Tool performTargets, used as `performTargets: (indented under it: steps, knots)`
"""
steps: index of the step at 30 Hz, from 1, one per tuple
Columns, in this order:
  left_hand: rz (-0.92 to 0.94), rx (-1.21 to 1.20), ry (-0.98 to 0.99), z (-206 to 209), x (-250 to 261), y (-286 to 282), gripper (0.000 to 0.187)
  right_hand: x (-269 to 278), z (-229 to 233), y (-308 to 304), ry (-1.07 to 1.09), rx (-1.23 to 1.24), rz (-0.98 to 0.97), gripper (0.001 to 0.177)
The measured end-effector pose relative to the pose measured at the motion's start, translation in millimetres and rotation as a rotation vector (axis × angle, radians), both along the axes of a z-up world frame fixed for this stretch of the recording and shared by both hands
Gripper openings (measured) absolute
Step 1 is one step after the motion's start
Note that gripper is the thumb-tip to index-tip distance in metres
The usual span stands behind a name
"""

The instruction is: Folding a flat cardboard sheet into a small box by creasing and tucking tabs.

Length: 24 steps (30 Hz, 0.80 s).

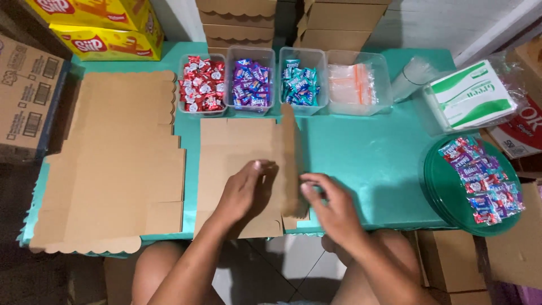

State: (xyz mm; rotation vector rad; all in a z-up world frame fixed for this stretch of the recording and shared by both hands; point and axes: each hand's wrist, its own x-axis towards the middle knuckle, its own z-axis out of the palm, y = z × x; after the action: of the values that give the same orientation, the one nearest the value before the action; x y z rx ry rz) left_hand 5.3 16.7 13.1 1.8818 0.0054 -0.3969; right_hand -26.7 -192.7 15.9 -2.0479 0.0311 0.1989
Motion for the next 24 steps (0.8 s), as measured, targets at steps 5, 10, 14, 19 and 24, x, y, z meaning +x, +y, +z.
performTargets:
  steps: [5,10,14,19,24]
  knots:
    - [0.229,-0.07,-0.036,-23.1,7.5,14.8,0.062,-5.3,-36.4,10.2,-0.308,-0.323,0.239,0.028]
    - [0.219,0.065,-0.061,-8.7,1.7,10.4,0.087,-11.5,-53.6,11.8,-0.52,-0.486,0.32,0.018]
    - [0.09,0.323,-0.033,-23.3,-1.9,3.1,0.077,-22.4,-72.7,-0.6,-0.58,-0.539,0.328,0.019]
    - [0.086,0.319,-0.008,-16.5,1.2,-0.6,0.067,-37.7,-73.2,-9.2,-0.573,-0.505,0.296,0.018]
    - [0.114,0.235,0.082,-8.9,7.6,-1.5,0.07,-17.3,-75.5,-7.5,-0.496,-0.616,0.214,0.021]
